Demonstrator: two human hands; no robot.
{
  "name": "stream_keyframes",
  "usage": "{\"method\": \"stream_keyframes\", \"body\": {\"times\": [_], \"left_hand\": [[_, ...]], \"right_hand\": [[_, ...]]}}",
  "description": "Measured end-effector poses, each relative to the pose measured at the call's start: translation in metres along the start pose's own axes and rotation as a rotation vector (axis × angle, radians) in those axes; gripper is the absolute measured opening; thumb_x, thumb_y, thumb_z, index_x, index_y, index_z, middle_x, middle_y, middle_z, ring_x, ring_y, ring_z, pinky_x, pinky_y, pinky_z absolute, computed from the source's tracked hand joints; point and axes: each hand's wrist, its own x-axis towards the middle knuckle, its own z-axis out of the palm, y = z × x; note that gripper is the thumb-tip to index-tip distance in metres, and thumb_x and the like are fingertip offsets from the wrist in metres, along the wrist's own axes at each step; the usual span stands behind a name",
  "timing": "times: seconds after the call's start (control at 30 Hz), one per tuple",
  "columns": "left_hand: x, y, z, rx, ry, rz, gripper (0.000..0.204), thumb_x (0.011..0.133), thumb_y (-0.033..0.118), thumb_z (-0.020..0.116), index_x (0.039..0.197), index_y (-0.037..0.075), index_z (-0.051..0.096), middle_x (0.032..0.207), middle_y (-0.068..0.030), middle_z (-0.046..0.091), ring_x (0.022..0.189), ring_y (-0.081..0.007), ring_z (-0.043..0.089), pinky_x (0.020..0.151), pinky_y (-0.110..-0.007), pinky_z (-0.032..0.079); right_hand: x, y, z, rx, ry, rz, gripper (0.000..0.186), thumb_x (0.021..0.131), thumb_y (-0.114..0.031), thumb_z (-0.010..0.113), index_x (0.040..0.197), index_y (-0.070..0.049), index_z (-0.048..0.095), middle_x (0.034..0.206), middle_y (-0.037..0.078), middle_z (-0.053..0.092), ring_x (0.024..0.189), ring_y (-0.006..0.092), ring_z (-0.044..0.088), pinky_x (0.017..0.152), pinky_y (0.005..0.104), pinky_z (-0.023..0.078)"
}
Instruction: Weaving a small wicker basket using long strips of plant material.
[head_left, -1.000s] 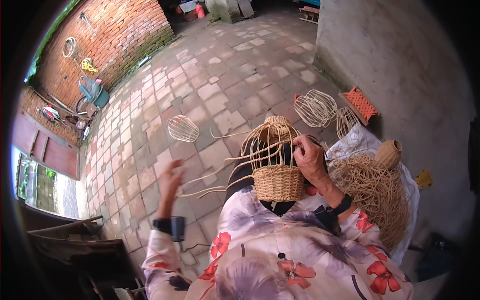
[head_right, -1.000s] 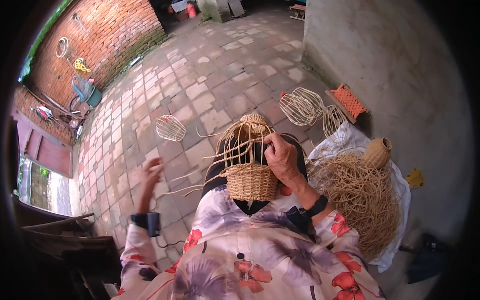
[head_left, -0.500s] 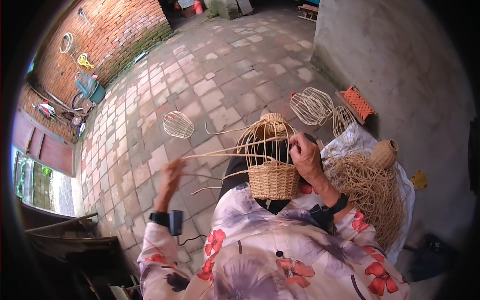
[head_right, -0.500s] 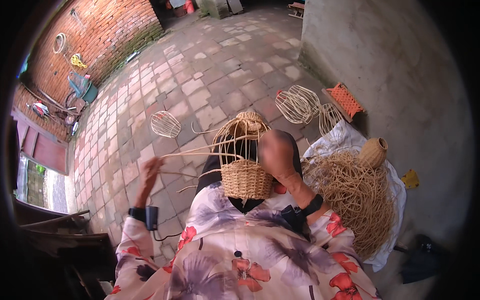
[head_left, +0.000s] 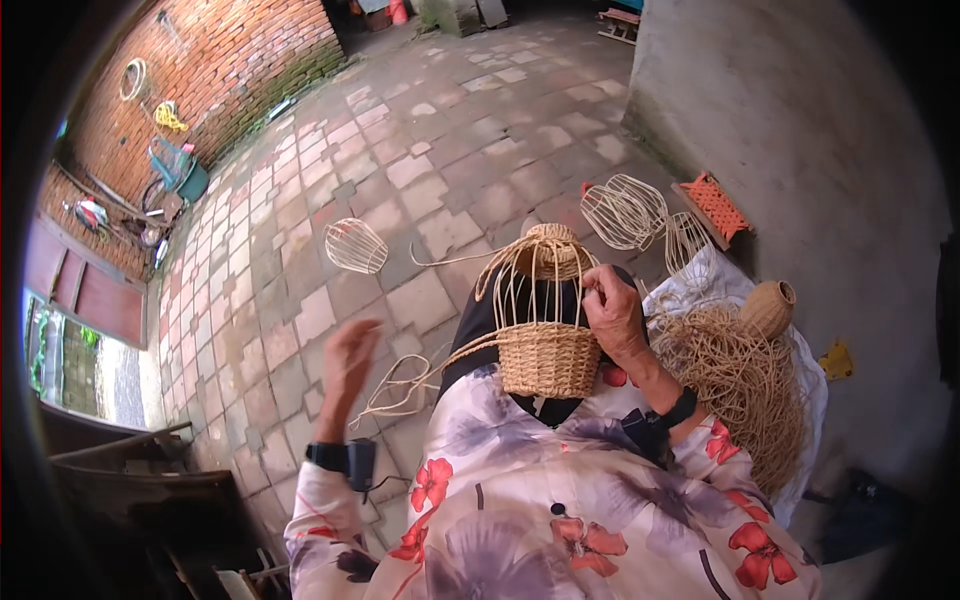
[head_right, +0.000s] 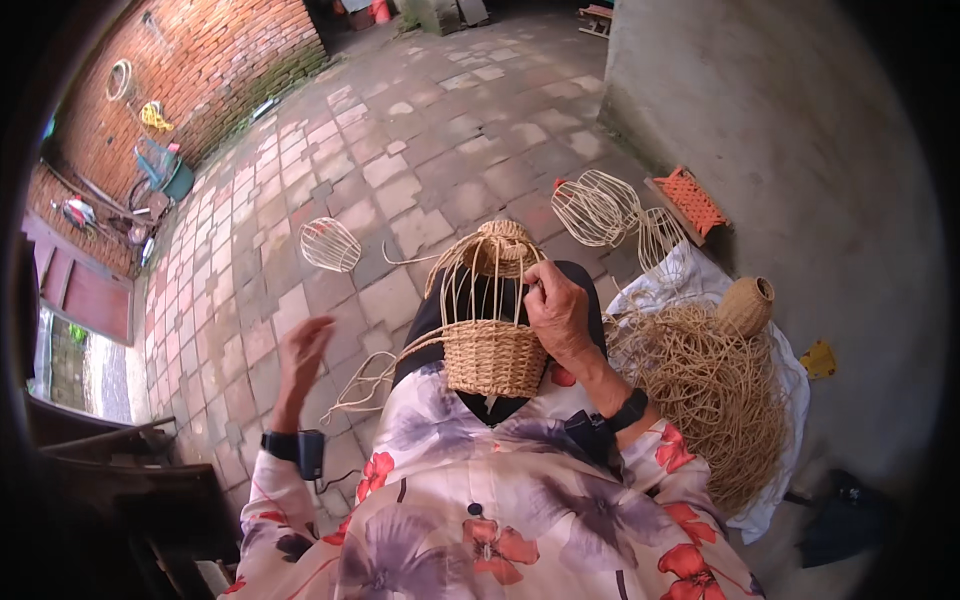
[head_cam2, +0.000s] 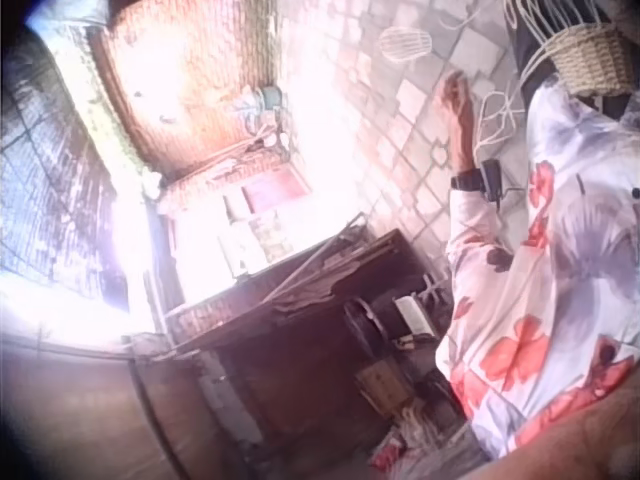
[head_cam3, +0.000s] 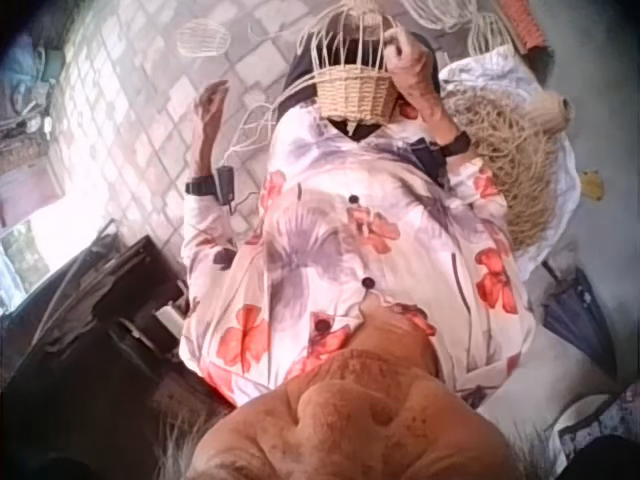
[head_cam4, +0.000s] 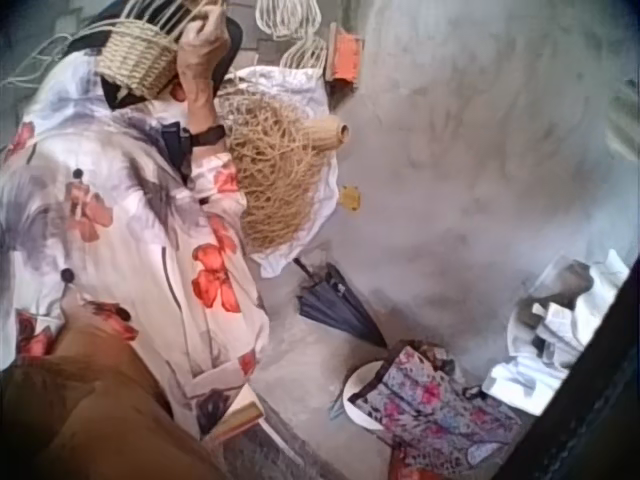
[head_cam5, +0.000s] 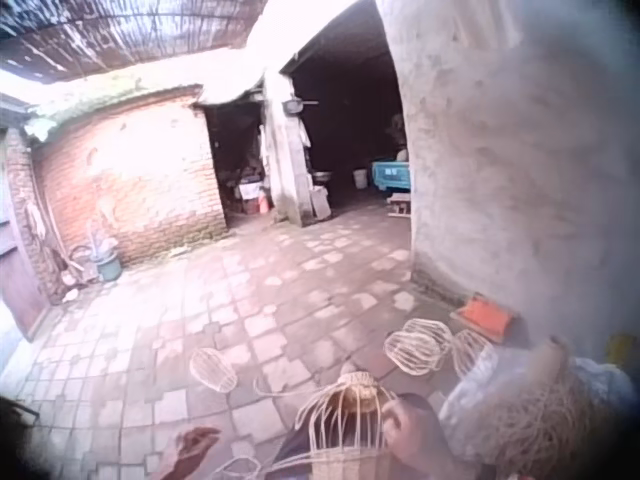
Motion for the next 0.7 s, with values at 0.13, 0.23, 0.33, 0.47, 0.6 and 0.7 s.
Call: {"method": "stream_keyframes", "body": {"times": [0.13,0.23,0.33,0.47,0.6,0.7], "left_hand": [[-0.004,0.077,0.077,0.087,-0.366,-0.063,0.029,0.089,0.028,0.062,0.095,0.001,0.069,0.077,-0.0117,0.066,0.064,-0.0145,0.059,0.061,-0.03,0.046],[0.003,0.054,0.106,0.079,-0.451,-0.168,0.036,0.088,0.036,0.063,0.095,0.002,0.07,0.078,-0.0114,0.067,0.063,-0.0158,0.06,0.062,-0.032,0.047],[0.005,0.06,0.122,-0.136,-0.384,-0.382,0.034,0.087,0.035,0.063,0.093,0.002,0.071,0.078,-0.007,0.068,0.061,-0.0148,0.059,0.06,-0.03,0.047],[0.015,0.061,0.123,-0.513,-0.281,-0.488,0.023,0.085,0.027,0.067,0.088,0.005,0.069,0.074,0.0015,0.064,0.059,-0.0073,0.053,0.054,-0.021,0.041],[0.025,0.08,0.127,-0.658,-0.324,-0.352,0.021,0.082,0.028,0.069,0.084,0.007,0.066,0.071,0.004,0.061,0.06,-0.0018,0.048,0.052,-0.016,0.035],[0.029,0.08,0.135,-0.547,-0.389,-0.275,0.017,0.082,0.024,0.068,0.085,0.008,0.066,0.074,-0.002,0.065,0.062,-0.01,0.057,0.054,-0.023,0.043]], "right_hand": [[-0.001,0.003,0.0,0.036,0.001,-0.001,0.013,0.077,0.006,0.054,0.087,-0.002,0.054,0.072,0.012,0.058,0.061,0.0256,0.06,0.057,0.0331,0.047],[-0.001,0.001,-0.001,0.05,-0.009,-0.031,0.012,0.077,0.006,0.053,0.087,-0.002,0.054,0.071,0.01,0.056,0.059,0.0207,0.056,0.056,0.0309,0.046],[-0.002,0.001,-0.001,0.061,-0.011,-0.063,0.012,0.079,0.007,0.05,0.087,-0.001,0.054,0.069,0.006,0.053,0.056,0.0135,0.048,0.055,0.0279,0.042],[-0.003,0.005,0.0,0.085,0.006,-0.047,0.011,0.079,0.006,0.05,0.087,-0.001,0.054,0.068,0.006,0.052,0.056,0.0123,0.047,0.054,0.0272,0.042],[-0.004,0.006,-0.002,0.076,0.007,-0.041,0.01,0.08,0.006,0.051,0.087,-0.001,0.054,0.068,0.006,0.052,0.057,0.0112,0.047,0.054,0.0269,0.041],[-0.005,0.007,0.001,0.097,0.004,-0.038,0.009,0.08,0.005,0.051,0.087,-0.001,0.054,0.068,0.006,0.052,0.056,0.0114,0.047,0.054,0.027,0.041]]}}
